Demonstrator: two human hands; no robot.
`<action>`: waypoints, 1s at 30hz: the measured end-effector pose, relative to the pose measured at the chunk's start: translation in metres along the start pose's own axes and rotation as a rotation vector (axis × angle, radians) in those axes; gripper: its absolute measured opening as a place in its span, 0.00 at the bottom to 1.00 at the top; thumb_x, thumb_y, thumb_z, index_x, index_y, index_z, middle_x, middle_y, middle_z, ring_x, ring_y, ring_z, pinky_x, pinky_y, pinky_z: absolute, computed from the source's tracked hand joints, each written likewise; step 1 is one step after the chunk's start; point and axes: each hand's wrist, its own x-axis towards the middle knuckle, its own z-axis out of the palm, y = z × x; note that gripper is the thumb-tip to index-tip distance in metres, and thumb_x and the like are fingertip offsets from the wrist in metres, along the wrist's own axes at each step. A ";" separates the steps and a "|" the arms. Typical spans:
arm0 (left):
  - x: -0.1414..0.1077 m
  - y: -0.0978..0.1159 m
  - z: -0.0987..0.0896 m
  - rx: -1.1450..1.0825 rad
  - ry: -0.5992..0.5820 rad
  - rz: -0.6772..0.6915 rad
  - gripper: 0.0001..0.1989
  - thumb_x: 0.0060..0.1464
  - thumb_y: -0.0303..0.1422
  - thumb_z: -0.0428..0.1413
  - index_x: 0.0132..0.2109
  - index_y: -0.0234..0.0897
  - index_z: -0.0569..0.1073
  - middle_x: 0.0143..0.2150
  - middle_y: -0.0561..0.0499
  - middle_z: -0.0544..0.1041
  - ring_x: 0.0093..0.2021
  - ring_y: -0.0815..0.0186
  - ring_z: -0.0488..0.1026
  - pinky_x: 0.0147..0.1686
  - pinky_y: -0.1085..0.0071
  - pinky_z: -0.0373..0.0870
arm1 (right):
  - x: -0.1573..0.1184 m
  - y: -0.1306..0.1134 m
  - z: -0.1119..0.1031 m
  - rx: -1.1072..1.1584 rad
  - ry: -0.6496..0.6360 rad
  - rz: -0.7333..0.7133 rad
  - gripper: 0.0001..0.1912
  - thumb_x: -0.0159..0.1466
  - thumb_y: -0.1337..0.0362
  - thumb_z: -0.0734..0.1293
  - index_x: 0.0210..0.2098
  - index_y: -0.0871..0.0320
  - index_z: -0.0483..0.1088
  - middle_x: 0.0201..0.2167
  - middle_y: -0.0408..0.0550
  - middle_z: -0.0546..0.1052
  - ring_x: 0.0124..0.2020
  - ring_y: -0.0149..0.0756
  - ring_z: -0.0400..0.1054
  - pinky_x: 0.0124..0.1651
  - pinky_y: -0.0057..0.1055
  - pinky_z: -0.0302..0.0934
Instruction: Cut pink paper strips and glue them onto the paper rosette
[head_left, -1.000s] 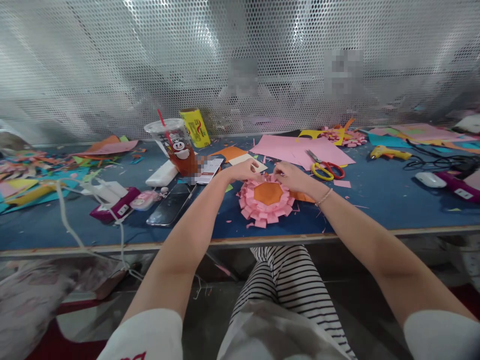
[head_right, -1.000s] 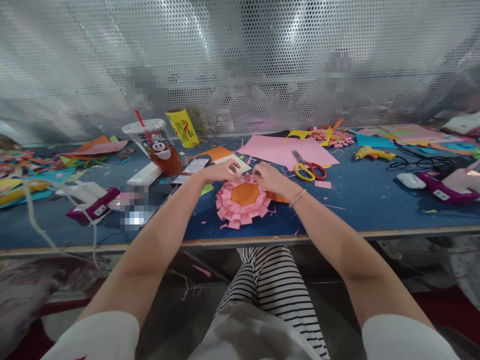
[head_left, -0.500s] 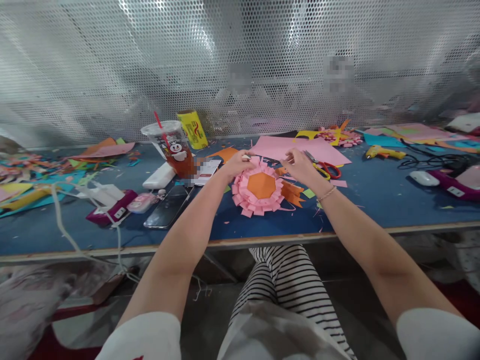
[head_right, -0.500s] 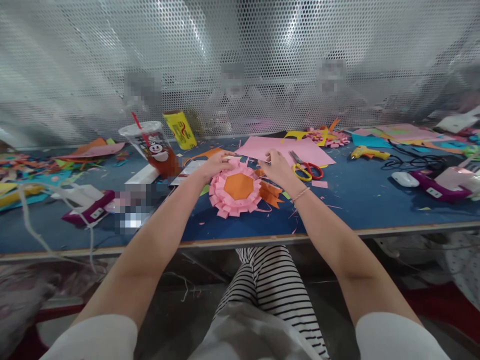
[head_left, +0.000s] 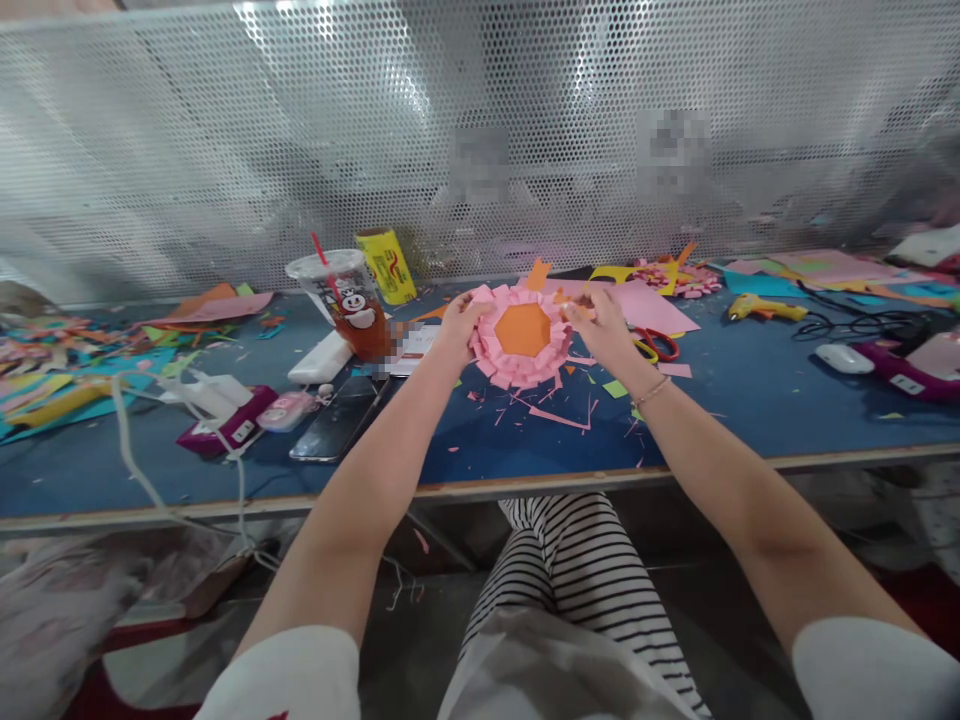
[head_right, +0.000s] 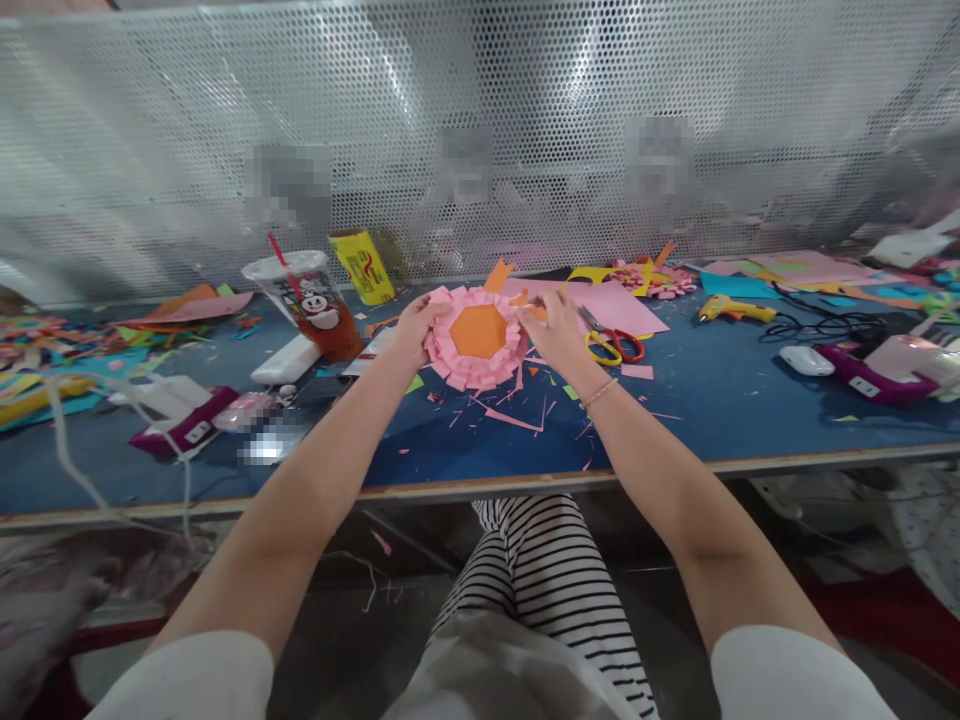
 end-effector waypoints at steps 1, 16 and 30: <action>-0.001 -0.002 0.003 -0.017 0.023 -0.003 0.18 0.34 0.28 0.59 0.37 0.36 0.67 0.29 0.53 0.73 0.31 0.67 0.72 0.40 0.65 0.70 | -0.001 -0.001 0.000 -0.007 -0.017 0.007 0.12 0.60 0.56 0.61 0.38 0.58 0.64 0.41 0.52 0.68 0.45 0.37 0.62 0.50 0.37 0.56; -0.012 -0.009 0.018 -0.069 0.044 -0.035 0.15 0.40 0.38 0.58 0.35 0.37 0.65 0.31 0.50 0.73 0.37 0.64 0.74 0.38 0.66 0.71 | 0.001 0.006 0.010 0.337 -0.245 0.372 0.21 0.54 0.58 0.65 0.45 0.58 0.60 0.31 0.42 0.65 0.25 0.26 0.62 0.28 0.27 0.61; -0.014 -0.018 0.019 0.129 0.095 0.075 0.14 0.48 0.36 0.56 0.41 0.38 0.62 0.35 0.52 0.71 0.36 0.68 0.71 0.39 0.69 0.69 | 0.000 0.002 0.010 0.467 -0.206 0.419 0.17 0.53 0.64 0.64 0.42 0.58 0.60 0.26 0.38 0.62 0.20 0.24 0.59 0.23 0.24 0.56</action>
